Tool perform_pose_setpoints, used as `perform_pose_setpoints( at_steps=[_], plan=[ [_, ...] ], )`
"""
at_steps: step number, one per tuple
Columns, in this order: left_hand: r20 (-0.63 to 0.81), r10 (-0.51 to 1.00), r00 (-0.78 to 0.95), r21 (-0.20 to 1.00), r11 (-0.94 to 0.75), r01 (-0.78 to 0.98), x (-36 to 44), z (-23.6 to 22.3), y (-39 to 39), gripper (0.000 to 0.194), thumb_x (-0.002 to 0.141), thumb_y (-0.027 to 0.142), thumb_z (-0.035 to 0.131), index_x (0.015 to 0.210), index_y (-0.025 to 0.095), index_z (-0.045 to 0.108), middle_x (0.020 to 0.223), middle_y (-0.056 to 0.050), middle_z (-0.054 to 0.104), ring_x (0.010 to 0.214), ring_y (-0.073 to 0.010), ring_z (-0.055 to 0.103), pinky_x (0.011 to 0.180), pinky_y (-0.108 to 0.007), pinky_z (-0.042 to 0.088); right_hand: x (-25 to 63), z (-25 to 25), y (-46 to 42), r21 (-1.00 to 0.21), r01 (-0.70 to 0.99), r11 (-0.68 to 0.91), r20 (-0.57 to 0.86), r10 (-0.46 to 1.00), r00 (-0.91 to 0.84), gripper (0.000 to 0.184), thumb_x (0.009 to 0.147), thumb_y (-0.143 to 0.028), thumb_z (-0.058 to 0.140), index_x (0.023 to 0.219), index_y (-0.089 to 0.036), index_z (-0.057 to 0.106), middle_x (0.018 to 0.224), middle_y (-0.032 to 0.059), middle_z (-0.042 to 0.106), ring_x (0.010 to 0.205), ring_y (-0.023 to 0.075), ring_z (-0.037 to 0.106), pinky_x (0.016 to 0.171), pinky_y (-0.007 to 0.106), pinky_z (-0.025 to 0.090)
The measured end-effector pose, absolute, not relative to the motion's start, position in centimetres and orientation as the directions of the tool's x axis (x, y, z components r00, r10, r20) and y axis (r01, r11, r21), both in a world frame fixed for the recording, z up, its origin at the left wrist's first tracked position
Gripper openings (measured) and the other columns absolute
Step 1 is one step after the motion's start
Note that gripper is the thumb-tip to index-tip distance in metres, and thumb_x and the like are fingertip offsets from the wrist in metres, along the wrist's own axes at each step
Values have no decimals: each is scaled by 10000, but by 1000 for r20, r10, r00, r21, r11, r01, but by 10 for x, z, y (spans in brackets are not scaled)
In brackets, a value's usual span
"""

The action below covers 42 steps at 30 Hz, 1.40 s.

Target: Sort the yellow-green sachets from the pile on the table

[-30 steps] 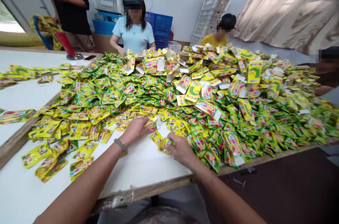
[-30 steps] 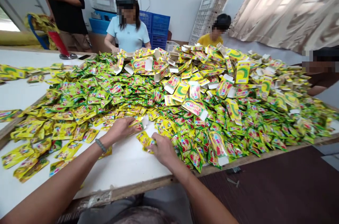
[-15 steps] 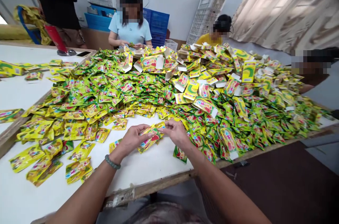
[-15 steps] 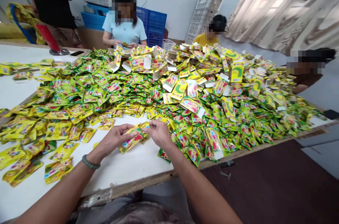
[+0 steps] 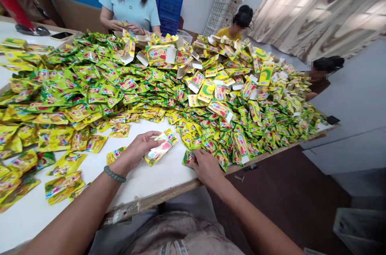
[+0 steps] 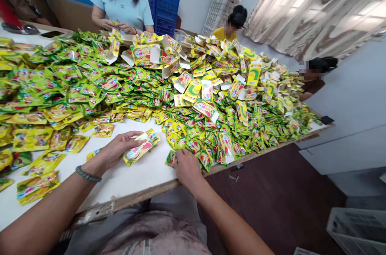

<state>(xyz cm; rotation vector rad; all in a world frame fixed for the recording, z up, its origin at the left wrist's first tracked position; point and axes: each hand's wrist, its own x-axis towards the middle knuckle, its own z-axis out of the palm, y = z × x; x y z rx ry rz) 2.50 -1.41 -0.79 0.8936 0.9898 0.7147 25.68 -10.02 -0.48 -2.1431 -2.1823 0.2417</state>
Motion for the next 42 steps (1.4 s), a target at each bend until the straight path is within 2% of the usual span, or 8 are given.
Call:
perform_pose_setpoints(
  at_steps=[2, 6, 11, 15, 23, 29, 33, 42],
  plan=[
    [-377, 838, 393, 888, 448, -102, 23, -9, -14, 566, 562, 322, 795, 1058, 151, 583, 777, -18, 702, 616, -128, 608, 563, -212, 421, 247, -13, -96, -249, 967, 60, -56, 995, -77, 291, 723, -290, 692, 978, -185, 600, 963, 74, 630, 834, 192, 572, 653, 248, 358],
    [-365, 854, 372, 898, 428, -100, 14, -11, -14, 567, 585, 336, 789, 1075, 156, 567, 785, -24, 712, 617, -128, 617, 575, -215, 434, 241, -15, -74, -511, 859, 40, -64, 994, -84, 204, 668, -299, 716, 633, -177, 557, 609, -18, 542, 587, 129, 480, 540, 227, 304],
    [-317, 843, 435, 925, 375, -52, 15, -10, -14, 521, 613, 369, 775, 1051, 147, 599, 782, -34, 717, 620, -141, 624, 567, -222, 443, 237, -6, -36, -903, 428, 32, 79, 993, 93, 325, 726, -459, 616, 621, -191, 464, 534, -54, 399, 500, 105, 376, 478, 219, 278],
    [-251, 828, 501, 942, 328, -70, 16, -6, -16, 470, 666, 402, 730, 1051, 151, 627, 831, -42, 715, 663, -145, 625, 599, -226, 451, 225, -5, -17, -884, 456, 105, 150, 987, 62, 334, 696, -452, 636, 586, -193, 457, 517, -60, 362, 483, 96, 329, 472, 222, 258],
    [-187, 856, 482, 968, 244, -58, 14, -9, -14, 418, 692, 436, 689, 976, 128, 671, 786, -54, 698, 672, -165, 600, 587, -235, 422, 222, 21, -14, -586, 713, 385, 292, 921, -258, 261, 760, -295, 613, 561, -176, 492, 591, -31, 454, 574, 106, 410, 556, 221, 298],
    [-195, 851, 488, 956, 276, -100, 17, -7, -14, 377, 664, 404, 721, 934, 143, 686, 812, -49, 708, 680, -155, 605, 614, -234, 433, 211, 15, -8, -733, 630, 257, 162, 965, -206, 204, 716, -304, 643, 584, -173, 561, 559, -34, 489, 535, 102, 441, 517, 213, 307],
    [-226, 856, 465, 941, 314, -122, 18, -6, -13, 386, 661, 389, 731, 944, 134, 670, 810, -54, 708, 682, -157, 613, 624, -245, 447, 206, 8, -12, -880, 449, 155, 107, 986, -130, 171, 755, -304, 597, 871, -179, 593, 605, -32, 580, 553, 119, 514, 550, 219, 378],
    [-206, 871, 445, 953, 282, -111, 16, -9, -13, 377, 659, 402, 728, 917, 131, 681, 813, -63, 709, 711, -183, 630, 654, -269, 461, 196, 23, -28, -918, 378, 120, 16, 964, -267, 342, 828, -290, 501, 1159, -215, 461, 634, -48, 613, 522, 111, 497, 529, 217, 369]
  ],
)
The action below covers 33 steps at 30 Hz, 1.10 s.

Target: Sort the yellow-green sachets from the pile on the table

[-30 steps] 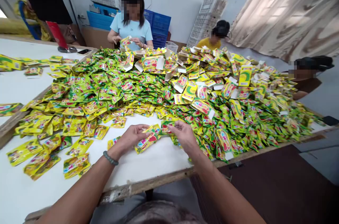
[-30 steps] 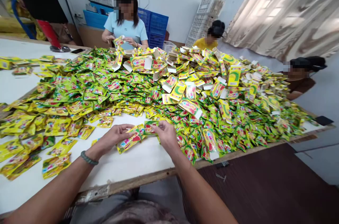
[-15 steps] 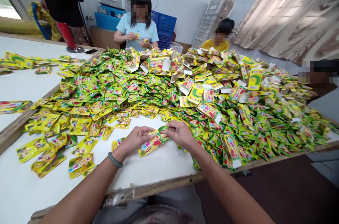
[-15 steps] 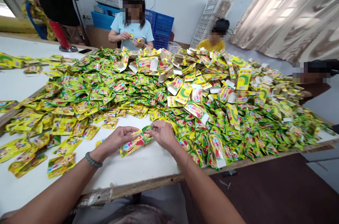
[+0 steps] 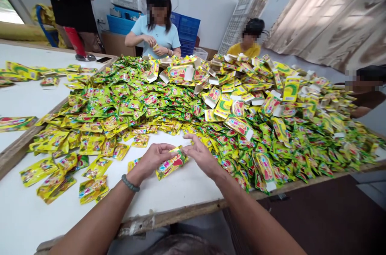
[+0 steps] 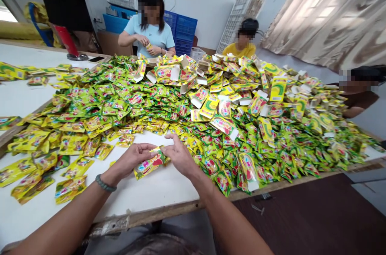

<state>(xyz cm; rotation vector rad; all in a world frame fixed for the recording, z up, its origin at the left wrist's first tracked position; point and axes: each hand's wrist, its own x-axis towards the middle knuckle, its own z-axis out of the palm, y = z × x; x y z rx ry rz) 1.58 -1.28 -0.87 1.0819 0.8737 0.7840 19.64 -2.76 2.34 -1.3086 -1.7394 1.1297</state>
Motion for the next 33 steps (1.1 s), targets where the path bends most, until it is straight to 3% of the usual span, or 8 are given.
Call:
perform_pose_setpoints(
  at_steps=[5, 9, 12, 17, 20, 25, 28, 33],
  plan=[
    [-178, 889, 422, 943, 276, -183, 19, -2, -14, 342, 635, 357, 752, 885, 136, 679, 788, -45, 704, 693, -162, 619, 659, -254, 454, 186, 20, -36, -929, 351, 114, 27, 970, -242, 524, 765, -275, 617, 1239, -233, 399, 754, -14, 662, 604, 124, 561, 585, 235, 423],
    [-166, 889, 427, 928, 287, -237, 22, 6, -16, 428, 666, 402, 726, 1006, 153, 645, 885, -56, 698, 791, -180, 625, 740, -280, 459, 178, 11, -39, -937, 282, 206, 208, 978, -22, 438, 756, -222, 618, 1159, -220, 446, 862, 21, 674, 793, 160, 614, 750, 295, 466],
    [-119, 862, 493, 953, 238, -186, 21, 7, -18, 483, 637, 368, 757, 1053, 157, 631, 957, -59, 675, 819, -175, 604, 741, -265, 446, 179, 9, -36, -936, 269, 228, 252, 966, 59, 435, 758, -238, 621, 1152, -216, 441, 847, 20, 667, 778, 167, 622, 744, 302, 478],
    [-132, 885, 447, 962, 224, -159, 20, 1, -18, 409, 614, 328, 773, 947, 133, 639, 847, -44, 664, 695, -145, 572, 631, -238, 422, 184, 25, -33, -768, 558, 315, 406, 913, 44, 416, 759, -250, 631, 1145, -218, 481, 918, 37, 671, 916, 200, 597, 877, 354, 403],
    [-122, 901, 416, 967, 201, -154, 19, 0, -18, 388, 633, 339, 755, 941, 136, 635, 846, -43, 666, 690, -148, 573, 628, -239, 422, 185, 33, -36, -682, 677, 276, 366, 930, -10, 413, 763, -264, 623, 1151, -222, 487, 865, 19, 690, 888, 210, 599, 897, 387, 346],
    [-106, 906, 410, 989, 140, -52, 18, -1, -18, 379, 623, 394, 743, 877, 132, 644, 776, -30, 655, 649, -153, 562, 597, -239, 418, 185, 37, -34, -664, 696, 273, 254, 958, -133, 421, 747, -226, 604, 1153, -229, 492, 824, -8, 689, 893, 193, 594, 928, 408, 272],
    [-131, 899, 417, 987, 156, -26, 19, -1, -18, 389, 615, 407, 746, 868, 131, 640, 773, -34, 651, 682, -174, 579, 624, -255, 437, 188, 35, -29, -708, 647, 284, 208, 959, -194, 431, 756, -228, 609, 1169, -225, 488, 773, -10, 684, 894, 199, 592, 904, 395, 300],
    [-187, 854, 486, 979, 205, 16, 24, 1, -19, 348, 676, 412, 699, 880, 138, 633, 776, -33, 655, 704, -186, 589, 641, -268, 450, 187, 32, -34, -796, 569, 205, 199, 977, -74, 479, 764, -249, 634, 1206, -207, 453, 772, -6, 671, 816, 178, 616, 812, 325, 401]
  ],
)
